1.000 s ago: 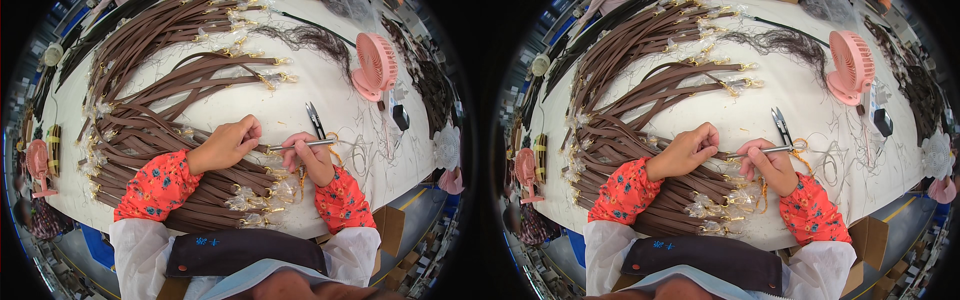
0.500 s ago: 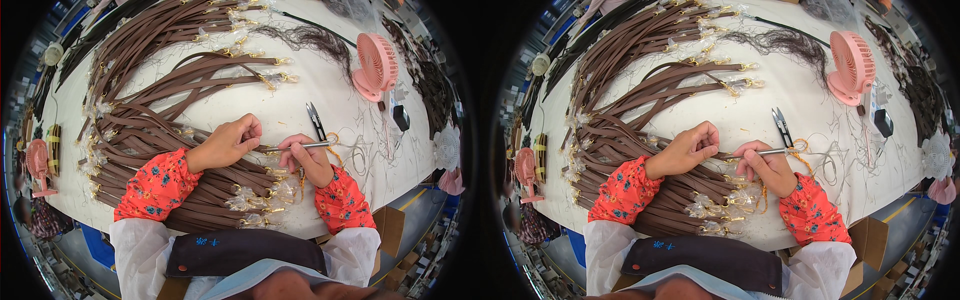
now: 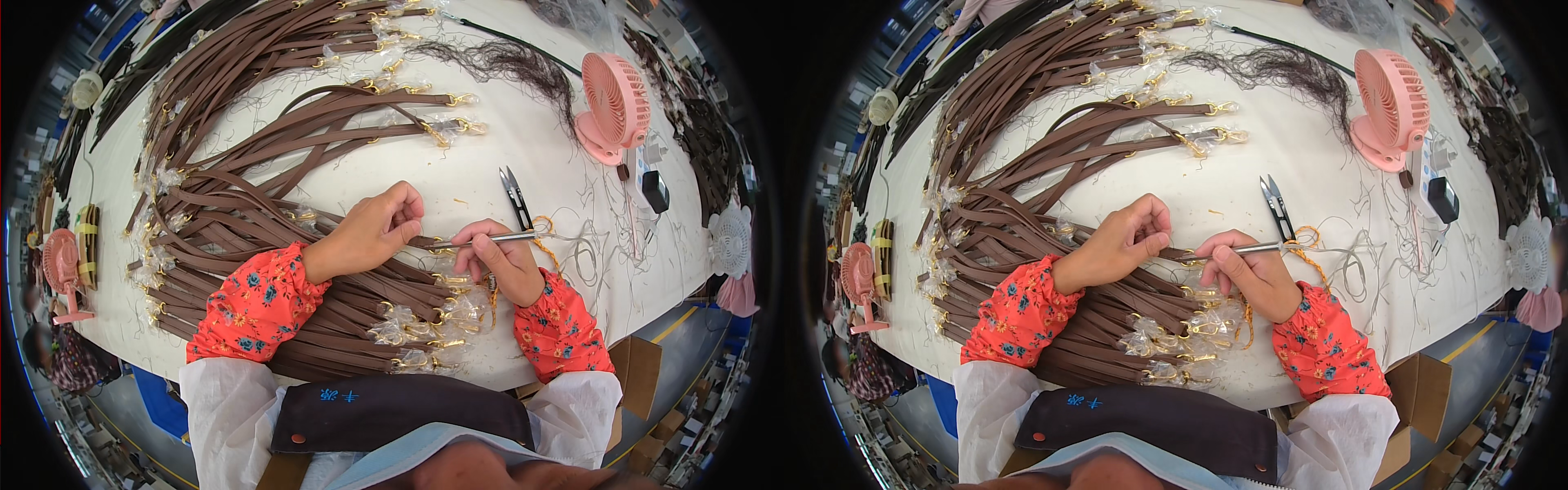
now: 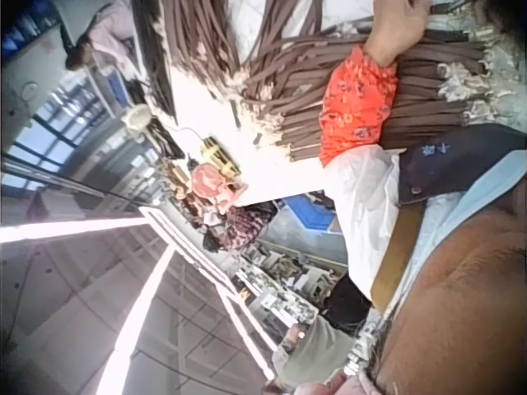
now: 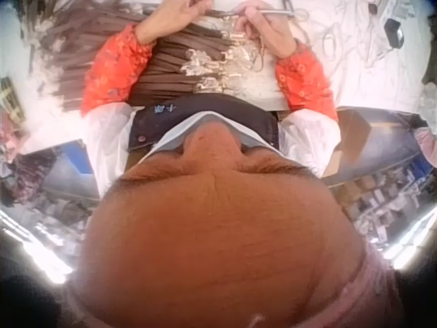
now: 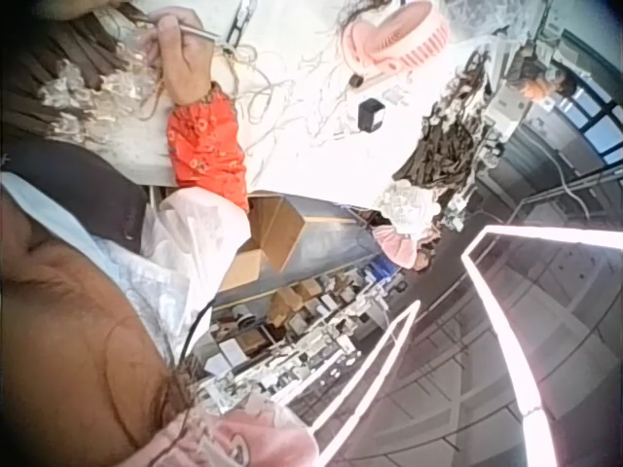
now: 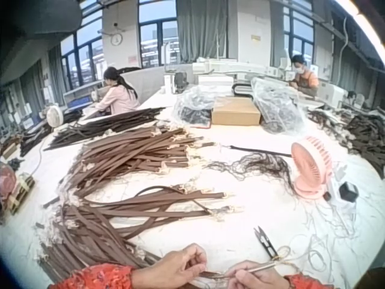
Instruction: Attaching hardware clips to thin leather straps and trimming excess thread or material.
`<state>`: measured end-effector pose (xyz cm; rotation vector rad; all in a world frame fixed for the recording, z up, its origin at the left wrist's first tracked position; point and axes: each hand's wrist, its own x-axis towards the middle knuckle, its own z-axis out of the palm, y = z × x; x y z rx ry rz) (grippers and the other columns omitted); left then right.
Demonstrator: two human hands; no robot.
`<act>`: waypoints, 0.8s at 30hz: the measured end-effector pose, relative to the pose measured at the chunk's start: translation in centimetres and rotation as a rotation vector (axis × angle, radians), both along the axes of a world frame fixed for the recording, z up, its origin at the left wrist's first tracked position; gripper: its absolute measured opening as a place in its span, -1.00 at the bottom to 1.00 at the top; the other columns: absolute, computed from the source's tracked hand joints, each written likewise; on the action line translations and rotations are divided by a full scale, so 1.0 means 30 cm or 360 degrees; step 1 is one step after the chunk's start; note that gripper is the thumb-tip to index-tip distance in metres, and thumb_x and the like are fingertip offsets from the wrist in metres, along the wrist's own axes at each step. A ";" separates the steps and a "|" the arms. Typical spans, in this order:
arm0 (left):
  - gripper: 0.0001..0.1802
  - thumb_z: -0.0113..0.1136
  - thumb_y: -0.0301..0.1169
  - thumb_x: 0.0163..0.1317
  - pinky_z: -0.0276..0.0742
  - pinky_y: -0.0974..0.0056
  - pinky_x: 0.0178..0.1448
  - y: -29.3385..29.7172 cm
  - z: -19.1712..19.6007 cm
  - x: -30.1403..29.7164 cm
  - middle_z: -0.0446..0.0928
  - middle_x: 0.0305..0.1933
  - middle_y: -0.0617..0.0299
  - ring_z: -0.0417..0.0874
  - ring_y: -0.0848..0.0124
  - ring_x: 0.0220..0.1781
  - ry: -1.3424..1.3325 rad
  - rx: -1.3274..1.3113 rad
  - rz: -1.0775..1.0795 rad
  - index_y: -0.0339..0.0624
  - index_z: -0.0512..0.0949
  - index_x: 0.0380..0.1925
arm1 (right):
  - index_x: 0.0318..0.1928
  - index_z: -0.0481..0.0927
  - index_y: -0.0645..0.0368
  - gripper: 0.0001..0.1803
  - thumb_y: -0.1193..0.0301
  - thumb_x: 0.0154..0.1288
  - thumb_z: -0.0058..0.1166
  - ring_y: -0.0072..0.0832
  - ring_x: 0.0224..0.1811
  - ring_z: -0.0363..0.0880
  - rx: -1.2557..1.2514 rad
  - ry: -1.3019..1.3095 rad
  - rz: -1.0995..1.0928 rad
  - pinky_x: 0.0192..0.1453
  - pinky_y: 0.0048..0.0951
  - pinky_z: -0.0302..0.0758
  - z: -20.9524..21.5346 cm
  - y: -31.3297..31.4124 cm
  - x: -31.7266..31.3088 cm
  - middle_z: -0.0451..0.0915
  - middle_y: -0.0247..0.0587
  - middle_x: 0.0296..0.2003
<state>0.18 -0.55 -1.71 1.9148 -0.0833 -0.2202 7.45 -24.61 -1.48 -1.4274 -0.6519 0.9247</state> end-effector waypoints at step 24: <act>-0.88 0.21 -0.50 0.21 0.50 0.31 -0.26 0.011 -0.008 0.001 0.54 -0.36 0.09 0.58 0.36 -0.38 -0.0264 0.0111 0.0027 -0.34 0.53 -0.33 | 0.06 0.44 0.24 -0.63 0.19 0.57 -0.25 -0.71 -0.42 0.42 0.0029 0.0062 -0.0022 -0.32 -0.66 0.41 0.004 0.003 -0.003 0.60 -0.22 -0.29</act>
